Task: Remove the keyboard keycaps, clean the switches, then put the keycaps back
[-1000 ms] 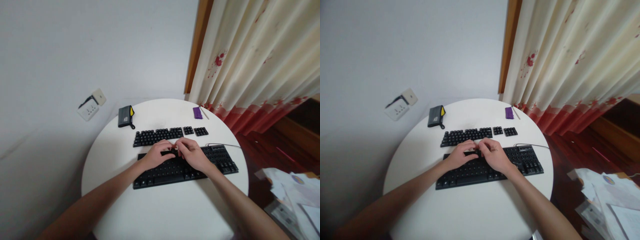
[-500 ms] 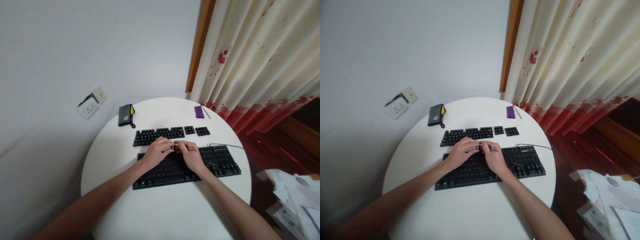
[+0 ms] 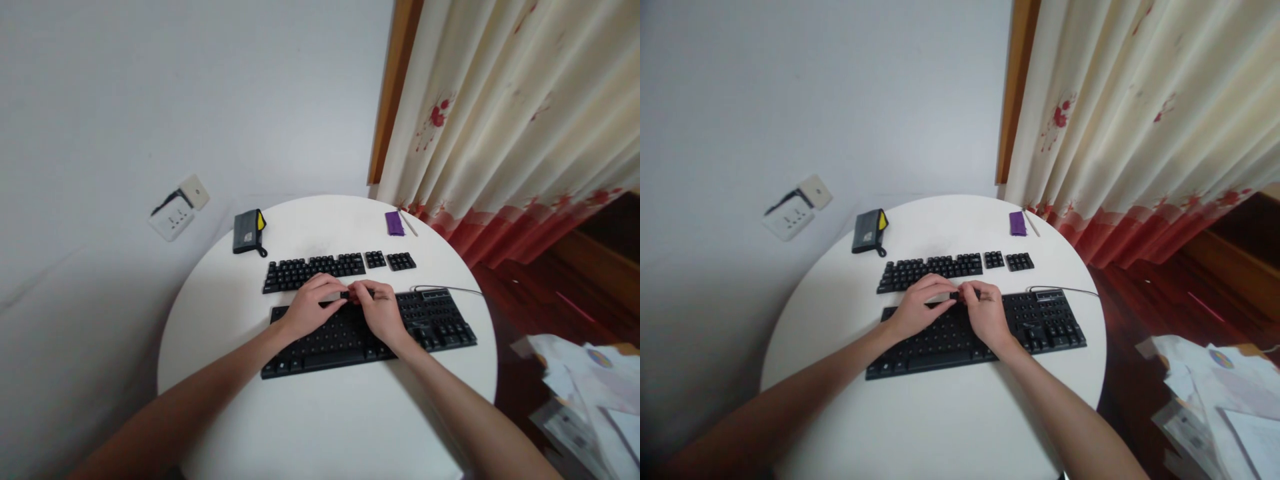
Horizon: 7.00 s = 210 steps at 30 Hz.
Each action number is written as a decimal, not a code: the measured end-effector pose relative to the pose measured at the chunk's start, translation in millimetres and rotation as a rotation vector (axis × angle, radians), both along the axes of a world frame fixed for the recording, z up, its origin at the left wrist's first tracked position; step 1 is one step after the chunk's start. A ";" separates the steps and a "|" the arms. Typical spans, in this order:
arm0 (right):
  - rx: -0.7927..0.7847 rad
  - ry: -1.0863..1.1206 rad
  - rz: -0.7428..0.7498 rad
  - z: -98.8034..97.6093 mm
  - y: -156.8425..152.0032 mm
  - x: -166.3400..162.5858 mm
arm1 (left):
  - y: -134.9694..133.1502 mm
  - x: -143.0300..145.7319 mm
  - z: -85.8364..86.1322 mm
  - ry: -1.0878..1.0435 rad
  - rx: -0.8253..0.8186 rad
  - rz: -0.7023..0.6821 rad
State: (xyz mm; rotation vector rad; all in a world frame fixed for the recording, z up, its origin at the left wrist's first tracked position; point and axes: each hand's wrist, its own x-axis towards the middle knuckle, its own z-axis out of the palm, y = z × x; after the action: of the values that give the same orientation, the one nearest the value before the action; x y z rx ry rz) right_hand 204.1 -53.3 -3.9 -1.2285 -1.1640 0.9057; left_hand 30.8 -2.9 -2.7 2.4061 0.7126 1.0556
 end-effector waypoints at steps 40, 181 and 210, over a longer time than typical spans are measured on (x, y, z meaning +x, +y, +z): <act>0.048 0.092 -0.171 19.4 6.2 24.0 | 37.5 6.6 -12.9 0.443 0.093 0.453; -0.053 0.119 -0.236 11.5 -10.7 30.1 | 48.7 16.5 -12.9 0.392 0.184 0.212; -0.154 -0.206 -0.123 16.2 -77.1 60.6 | 7.9 19.9 17.1 0.330 0.040 -0.286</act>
State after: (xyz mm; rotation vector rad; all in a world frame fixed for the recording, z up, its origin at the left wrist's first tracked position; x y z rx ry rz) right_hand 264.7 -130.4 12.3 -1.5309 -1.1822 0.8019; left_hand 50.6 5.1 14.3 2.6488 0.4310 0.5716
